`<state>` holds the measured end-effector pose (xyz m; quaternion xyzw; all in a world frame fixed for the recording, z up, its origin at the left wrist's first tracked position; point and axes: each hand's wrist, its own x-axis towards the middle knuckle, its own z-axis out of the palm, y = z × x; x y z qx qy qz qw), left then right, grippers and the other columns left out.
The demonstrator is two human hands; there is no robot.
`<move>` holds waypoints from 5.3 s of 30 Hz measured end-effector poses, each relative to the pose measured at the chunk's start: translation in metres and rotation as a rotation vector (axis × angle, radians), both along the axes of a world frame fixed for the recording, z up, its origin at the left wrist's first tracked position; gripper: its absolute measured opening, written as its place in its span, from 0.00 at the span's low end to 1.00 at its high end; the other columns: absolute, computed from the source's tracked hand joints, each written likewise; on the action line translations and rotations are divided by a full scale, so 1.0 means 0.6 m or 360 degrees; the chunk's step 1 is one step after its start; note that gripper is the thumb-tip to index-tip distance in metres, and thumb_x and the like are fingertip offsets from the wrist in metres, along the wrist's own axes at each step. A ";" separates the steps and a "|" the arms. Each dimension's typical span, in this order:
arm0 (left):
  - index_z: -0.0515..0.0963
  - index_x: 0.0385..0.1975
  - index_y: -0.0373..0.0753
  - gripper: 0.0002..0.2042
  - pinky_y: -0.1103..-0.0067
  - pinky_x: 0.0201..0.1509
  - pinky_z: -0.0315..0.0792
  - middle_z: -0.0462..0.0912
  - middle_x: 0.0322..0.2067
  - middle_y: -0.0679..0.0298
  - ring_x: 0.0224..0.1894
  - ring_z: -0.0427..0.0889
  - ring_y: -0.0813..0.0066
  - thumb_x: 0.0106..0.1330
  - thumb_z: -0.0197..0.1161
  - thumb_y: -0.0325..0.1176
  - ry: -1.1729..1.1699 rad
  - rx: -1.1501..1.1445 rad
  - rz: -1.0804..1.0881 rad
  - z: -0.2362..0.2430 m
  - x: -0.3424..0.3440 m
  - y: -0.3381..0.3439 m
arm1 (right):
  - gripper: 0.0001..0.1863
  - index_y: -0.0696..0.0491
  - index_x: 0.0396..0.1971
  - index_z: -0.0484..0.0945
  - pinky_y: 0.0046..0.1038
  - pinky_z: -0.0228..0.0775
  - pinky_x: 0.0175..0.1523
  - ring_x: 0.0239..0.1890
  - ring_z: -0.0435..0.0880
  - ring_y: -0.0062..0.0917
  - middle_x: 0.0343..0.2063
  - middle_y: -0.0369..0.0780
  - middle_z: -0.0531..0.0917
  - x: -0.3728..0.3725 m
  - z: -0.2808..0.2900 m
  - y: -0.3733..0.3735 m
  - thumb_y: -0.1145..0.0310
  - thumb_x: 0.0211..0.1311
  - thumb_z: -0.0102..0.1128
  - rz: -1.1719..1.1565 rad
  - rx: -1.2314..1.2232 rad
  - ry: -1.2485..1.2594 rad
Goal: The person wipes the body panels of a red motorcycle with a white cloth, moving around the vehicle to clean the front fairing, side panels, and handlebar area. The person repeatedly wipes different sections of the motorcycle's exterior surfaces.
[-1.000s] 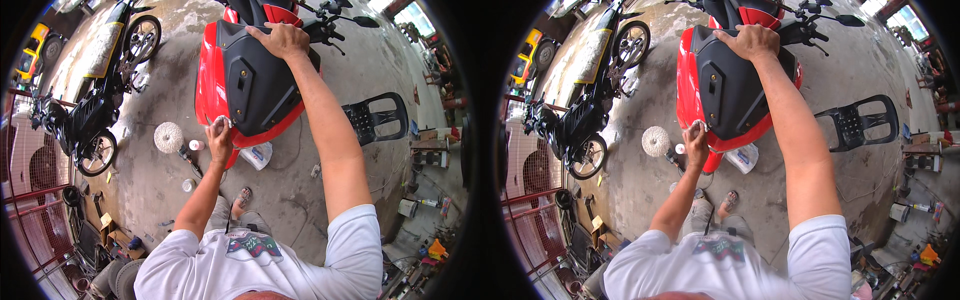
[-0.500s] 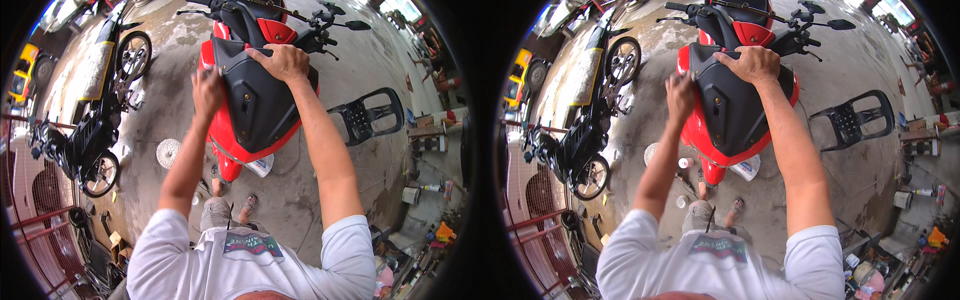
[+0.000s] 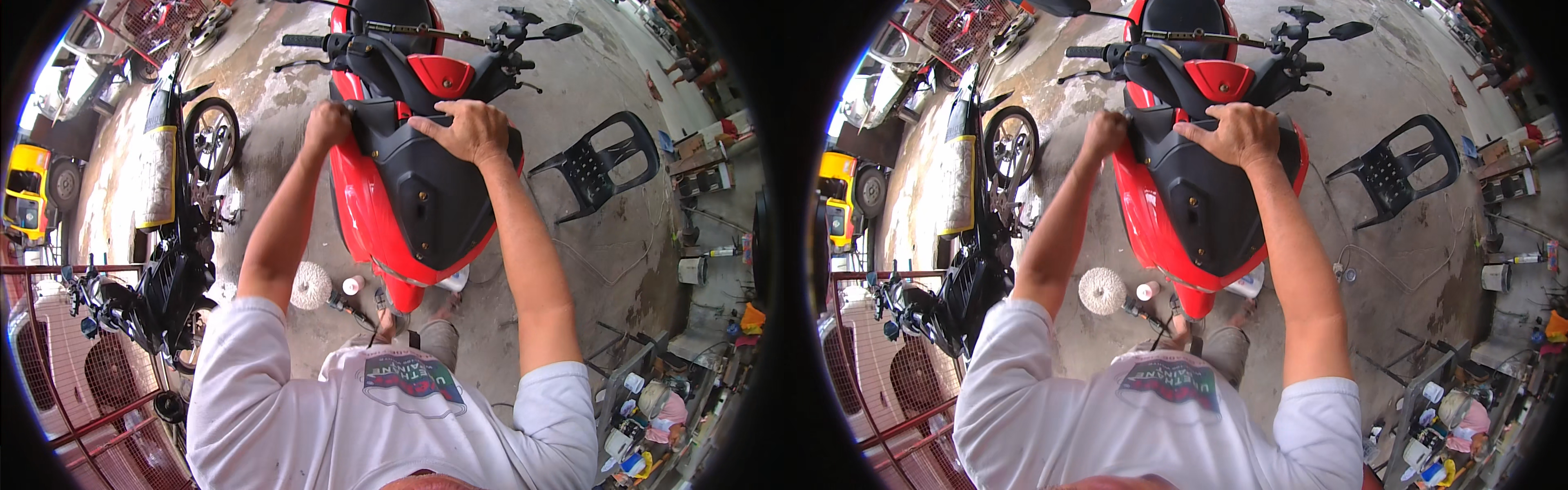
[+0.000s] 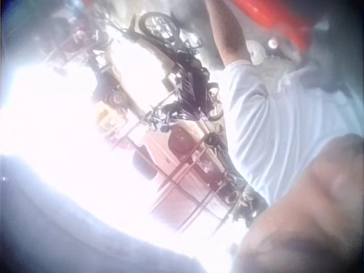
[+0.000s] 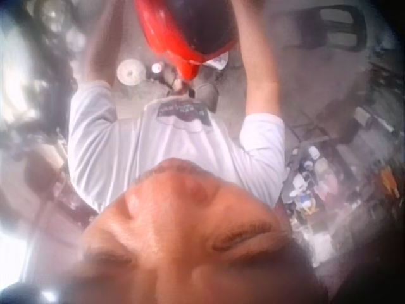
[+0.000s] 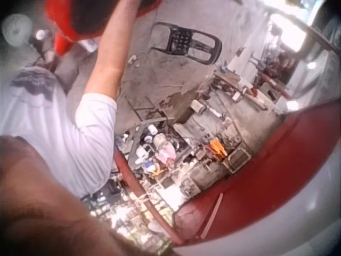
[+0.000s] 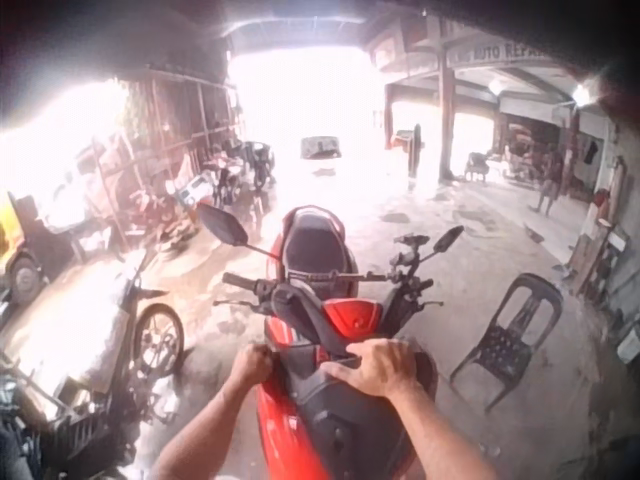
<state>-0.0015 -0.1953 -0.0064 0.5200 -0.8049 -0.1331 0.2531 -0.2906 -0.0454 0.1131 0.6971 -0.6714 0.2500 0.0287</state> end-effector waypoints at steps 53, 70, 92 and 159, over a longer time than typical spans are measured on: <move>0.83 0.54 0.38 0.15 0.62 0.66 0.74 0.86 0.53 0.50 0.58 0.83 0.52 0.70 0.57 0.21 0.1543 0.0061 0.0792 -0.205 -0.032 0.206 | 0.29 0.62 0.50 0.88 0.28 0.72 0.56 0.42 0.86 0.28 0.38 0.45 0.90 -0.041 0.032 -0.074 0.51 0.80 0.46 0.0037 0.0964 -0.0259; 0.86 0.42 0.40 0.09 0.60 0.60 0.72 0.84 0.45 0.52 0.50 0.80 0.49 0.65 0.63 0.24 0.1431 -0.0107 0.0824 -0.262 -0.015 0.149 | 0.30 0.65 0.50 0.87 0.29 0.73 0.58 0.43 0.87 0.29 0.39 0.47 0.90 -0.023 0.036 -0.071 0.52 0.80 0.46 0.0029 0.1035 -0.0269; 0.78 0.63 0.33 0.18 0.66 0.77 0.64 0.80 0.64 0.48 0.71 0.74 0.51 0.77 0.58 0.30 0.1792 0.0199 0.0605 -0.180 -0.057 0.267 | 0.29 0.49 0.45 0.92 0.34 0.76 0.53 0.45 0.91 0.40 0.35 0.43 0.92 -0.009 0.033 -0.058 0.39 0.71 0.54 -0.0172 0.0866 -0.0024; 0.88 0.43 0.40 0.18 0.62 0.44 0.81 0.89 0.31 0.49 0.36 0.90 0.51 0.71 0.60 0.48 0.0676 0.0326 0.0216 -0.058 -0.026 -0.035 | 0.33 0.41 0.42 0.92 0.45 0.78 0.56 0.49 0.88 0.48 0.40 0.46 0.91 0.027 0.048 -0.043 0.28 0.65 0.53 -0.0394 0.0752 0.0075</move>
